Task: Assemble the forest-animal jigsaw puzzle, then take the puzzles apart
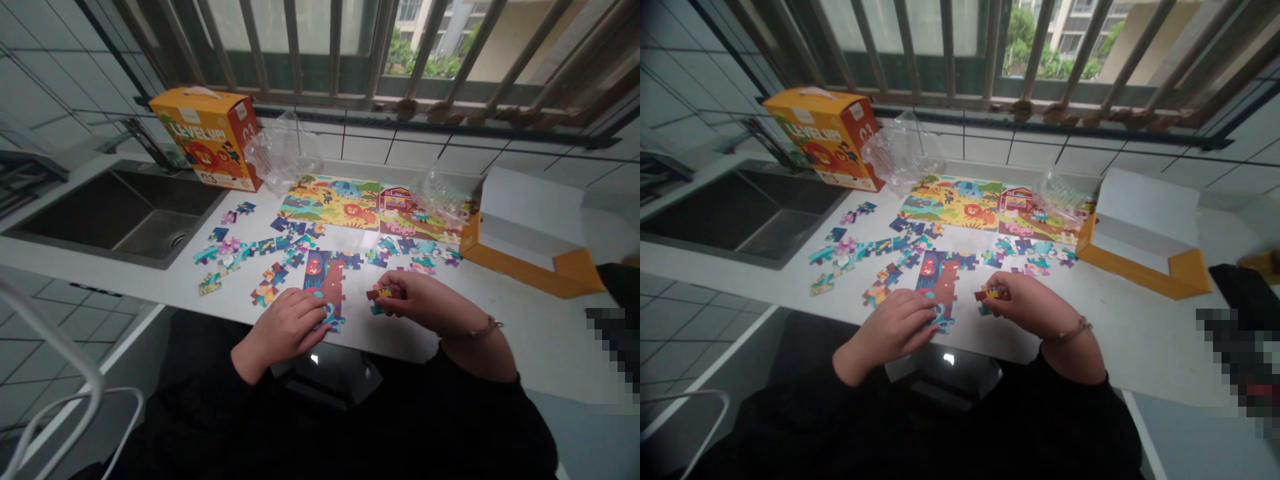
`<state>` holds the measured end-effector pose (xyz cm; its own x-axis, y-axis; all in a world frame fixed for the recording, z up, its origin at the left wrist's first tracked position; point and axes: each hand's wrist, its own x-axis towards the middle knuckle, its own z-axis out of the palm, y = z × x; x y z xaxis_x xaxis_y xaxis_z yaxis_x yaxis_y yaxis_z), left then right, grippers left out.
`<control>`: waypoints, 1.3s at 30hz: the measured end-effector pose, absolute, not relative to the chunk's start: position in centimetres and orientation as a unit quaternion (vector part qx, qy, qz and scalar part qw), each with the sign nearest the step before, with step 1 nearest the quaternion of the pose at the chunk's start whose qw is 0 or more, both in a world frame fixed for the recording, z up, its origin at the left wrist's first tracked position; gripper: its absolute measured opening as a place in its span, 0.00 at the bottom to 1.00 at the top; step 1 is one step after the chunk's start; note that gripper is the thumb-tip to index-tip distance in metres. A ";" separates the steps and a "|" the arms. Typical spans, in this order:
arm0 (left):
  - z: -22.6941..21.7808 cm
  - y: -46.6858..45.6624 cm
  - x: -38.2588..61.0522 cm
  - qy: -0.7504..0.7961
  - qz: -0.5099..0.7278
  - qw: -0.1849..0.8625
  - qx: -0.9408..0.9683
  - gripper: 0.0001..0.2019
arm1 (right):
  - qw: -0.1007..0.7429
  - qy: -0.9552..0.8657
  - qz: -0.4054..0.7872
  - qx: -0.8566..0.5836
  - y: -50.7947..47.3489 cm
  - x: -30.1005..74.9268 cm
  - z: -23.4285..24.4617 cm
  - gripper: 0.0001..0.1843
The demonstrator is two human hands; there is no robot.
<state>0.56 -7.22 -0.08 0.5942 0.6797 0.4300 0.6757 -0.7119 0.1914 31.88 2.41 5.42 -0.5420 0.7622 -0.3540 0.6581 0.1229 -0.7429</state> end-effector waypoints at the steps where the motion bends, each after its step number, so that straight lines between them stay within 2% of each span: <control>1: -0.1 -7.2 0.6 0.380 0.242 0.004 0.892 0.06 | 0.050 -0.751 0.470 -0.461 2.4 31.1 5.2 0.10; 5: -0.1 -7.2 0.5 0.379 0.237 0.002 0.894 0.06 | 0.025 -0.760 0.489 -0.428 2.6 29.1 4.2 0.11; 11: 0.0 -7.2 0.6 0.385 0.236 0.016 0.892 0.06 | 0.018 -0.752 0.498 -0.431 2.6 28.7 3.6 0.06; 17: -0.3 -7.2 0.5 0.384 0.242 0.017 0.891 0.06 | -0.002 -0.748 0.527 -0.404 2.3 28.2 3.7 0.15; 21: -0.2 -7.2 0.5 0.383 0.242 0.019 0.891 0.06 | -0.012 -0.728 0.538 -0.424 2.0 27.6 3.7 0.13; 28: -0.2 -7.2 0.6 0.385 0.231 0.007 0.893 0.06 | 0.000 -0.781 0.434 -0.449 1.6 27.0 4.0 0.15; 34: 0.0 -7.2 0.7 0.378 0.240 0.002 0.894 0.05 | 0.007 -0.774 0.460 -0.435 1.8 27.7 3.7 0.06; 39: 0.0 -7.0 0.7 0.373 0.249 -0.001 0.894 0.05 | 0.002 -0.790 0.445 -0.421 2.2 28.1 3.1 0.09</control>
